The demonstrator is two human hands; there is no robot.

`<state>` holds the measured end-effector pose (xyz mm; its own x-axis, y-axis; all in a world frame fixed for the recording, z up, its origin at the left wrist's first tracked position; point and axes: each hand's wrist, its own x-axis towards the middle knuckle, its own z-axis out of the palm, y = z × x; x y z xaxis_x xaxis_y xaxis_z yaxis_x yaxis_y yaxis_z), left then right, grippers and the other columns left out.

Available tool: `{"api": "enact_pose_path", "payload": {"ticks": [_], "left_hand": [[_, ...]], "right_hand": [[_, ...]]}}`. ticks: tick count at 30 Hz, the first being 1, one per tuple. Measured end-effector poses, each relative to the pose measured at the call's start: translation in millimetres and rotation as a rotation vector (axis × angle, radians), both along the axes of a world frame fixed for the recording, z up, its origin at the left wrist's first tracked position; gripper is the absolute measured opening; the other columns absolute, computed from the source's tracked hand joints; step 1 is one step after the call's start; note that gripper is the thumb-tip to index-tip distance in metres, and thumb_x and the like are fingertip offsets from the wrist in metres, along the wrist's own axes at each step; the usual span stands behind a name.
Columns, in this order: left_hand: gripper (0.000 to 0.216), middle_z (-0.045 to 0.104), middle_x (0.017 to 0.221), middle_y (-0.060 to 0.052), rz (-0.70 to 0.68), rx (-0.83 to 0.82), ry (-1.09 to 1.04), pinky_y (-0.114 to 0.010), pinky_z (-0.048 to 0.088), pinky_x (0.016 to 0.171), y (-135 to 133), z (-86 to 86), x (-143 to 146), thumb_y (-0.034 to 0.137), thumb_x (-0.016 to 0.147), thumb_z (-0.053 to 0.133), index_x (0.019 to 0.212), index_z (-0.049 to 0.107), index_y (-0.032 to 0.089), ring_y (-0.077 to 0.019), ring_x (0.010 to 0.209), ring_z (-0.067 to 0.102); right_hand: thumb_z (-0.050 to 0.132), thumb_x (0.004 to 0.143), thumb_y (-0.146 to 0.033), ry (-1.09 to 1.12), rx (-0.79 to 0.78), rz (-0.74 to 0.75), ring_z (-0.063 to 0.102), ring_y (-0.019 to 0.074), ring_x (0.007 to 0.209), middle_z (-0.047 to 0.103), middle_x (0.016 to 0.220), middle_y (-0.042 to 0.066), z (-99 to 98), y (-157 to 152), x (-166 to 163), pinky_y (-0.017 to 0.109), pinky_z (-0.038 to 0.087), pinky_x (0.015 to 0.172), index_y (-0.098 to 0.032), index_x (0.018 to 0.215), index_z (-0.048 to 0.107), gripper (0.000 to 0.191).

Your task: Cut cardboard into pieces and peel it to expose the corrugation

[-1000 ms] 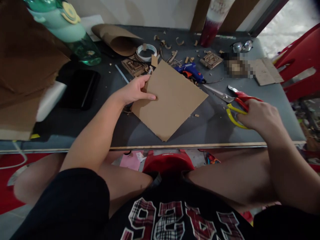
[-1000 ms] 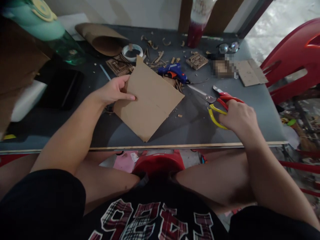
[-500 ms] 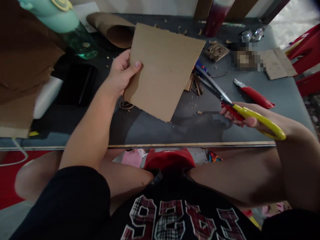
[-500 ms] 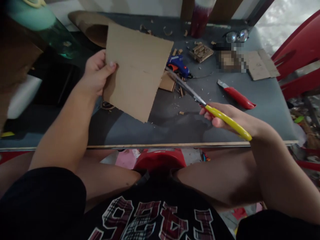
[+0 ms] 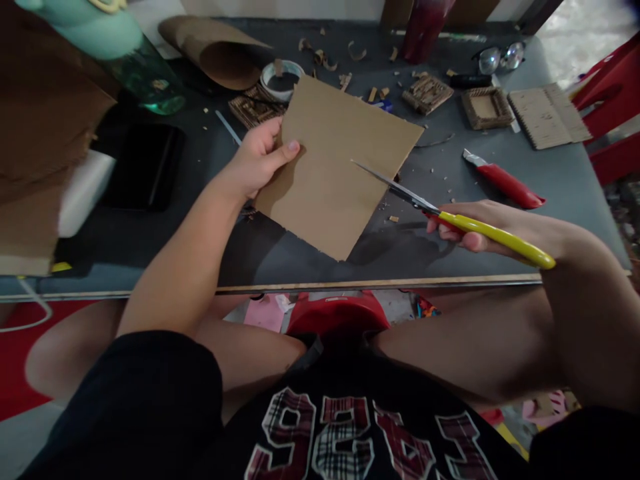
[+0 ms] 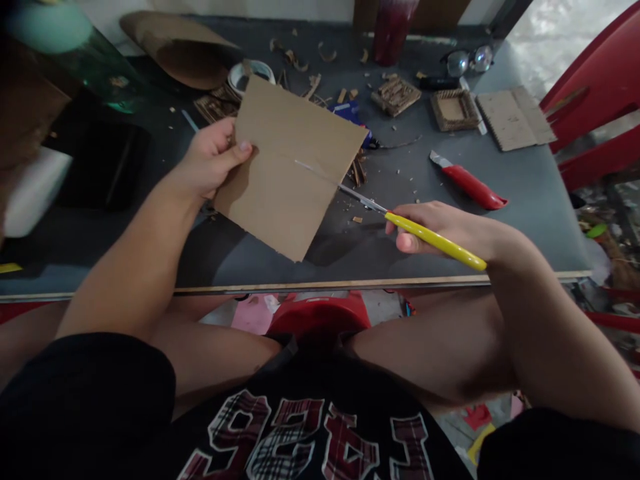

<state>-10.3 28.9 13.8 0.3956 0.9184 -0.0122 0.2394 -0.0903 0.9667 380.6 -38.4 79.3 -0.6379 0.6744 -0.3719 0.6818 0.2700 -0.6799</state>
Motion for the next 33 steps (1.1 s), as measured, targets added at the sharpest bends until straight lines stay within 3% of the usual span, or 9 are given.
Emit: {"api": "enact_pose_path", "payload": {"ticks": [6,10,14,17,24,29,33], "left_hand": [[0.061,0.072,0.130,-0.002,0.123,0.016,-0.202,-0.068,0.038,0.118,5.2,-3.5,-3.5,0.067,0.073,0.079,0.112,0.057,0.025,-0.0437,0.144,0.043],[0.056,0.074,0.124,-0.002,0.123,-0.006,-0.246,-0.068,0.035,0.121,8.7,-4.3,-7.0,0.066,0.072,0.081,0.103,0.059,0.024,-0.0423,0.146,0.041],[0.054,0.073,0.127,-0.003,0.134,0.007,-0.249,-0.067,0.032,0.124,9.8,-1.9,-8.9,0.067,0.074,0.078,0.102,0.059,0.025,-0.0412,0.152,0.031],[0.055,0.072,0.129,-0.001,0.145,0.030,-0.242,-0.066,0.032,0.124,10.3,0.9,-10.8,0.068,0.074,0.077,0.104,0.060,0.026,-0.0404,0.154,0.028],[0.058,0.074,0.127,0.000,0.110,0.013,-0.263,-0.068,0.036,0.120,12.5,0.5,-13.3,0.068,0.067,0.081,0.104,0.063,0.027,-0.0418,0.141,0.047],[0.064,0.071,0.132,0.001,0.106,0.017,-0.219,-0.063,0.037,0.122,15.6,-3.2,-12.8,0.075,0.069,0.076,0.111,0.063,0.028,-0.0390,0.146,0.042],[0.067,0.073,0.128,0.000,0.111,0.039,-0.178,-0.062,0.039,0.121,15.6,-1.8,-14.8,0.076,0.073,0.072,0.116,0.061,0.027,-0.0381,0.149,0.038]], "right_hand": [[0.041,0.072,-0.098,-0.072,-0.012,-0.030,0.053,0.0181,0.066,0.064,0.085,0.010,-0.9,10.5,-5.5,0.032,0.042,0.062,-0.014,0.115,0.070,0.099],[0.042,0.061,-0.104,-0.142,0.022,-0.042,0.055,0.0202,0.068,0.064,0.078,0.009,7.0,14.9,-19.5,0.033,0.042,0.063,-0.013,0.107,0.074,0.107],[0.041,0.055,-0.107,-0.215,-0.027,-0.084,0.054,0.0170,0.058,0.060,0.067,0.005,19.1,15.2,-30.1,0.031,0.042,0.053,-0.014,0.102,0.073,0.109],[0.043,0.058,-0.105,-0.204,-0.044,-0.118,0.052,0.0146,0.051,0.055,0.063,0.002,21.9,12.8,-31.4,0.028,0.041,0.047,-0.014,0.101,0.072,0.105],[0.048,0.066,-0.098,-0.272,-0.042,-0.186,0.051,0.0148,0.047,0.050,0.049,-0.001,11.8,9.9,-33.7,0.030,0.041,0.051,-0.015,0.095,0.074,0.091],[0.053,0.053,-0.102,-0.349,0.026,-0.257,0.046,0.0137,0.048,0.053,0.053,0.002,4.5,9.5,-42.9,0.031,0.037,0.053,-0.013,0.090,0.077,0.099],[0.047,0.055,-0.104,-0.272,0.070,-0.264,0.040,0.0116,0.050,0.051,0.054,0.002,-1.3,9.2,-48.6,0.029,0.030,0.052,-0.014,0.085,0.077,0.099]]}}
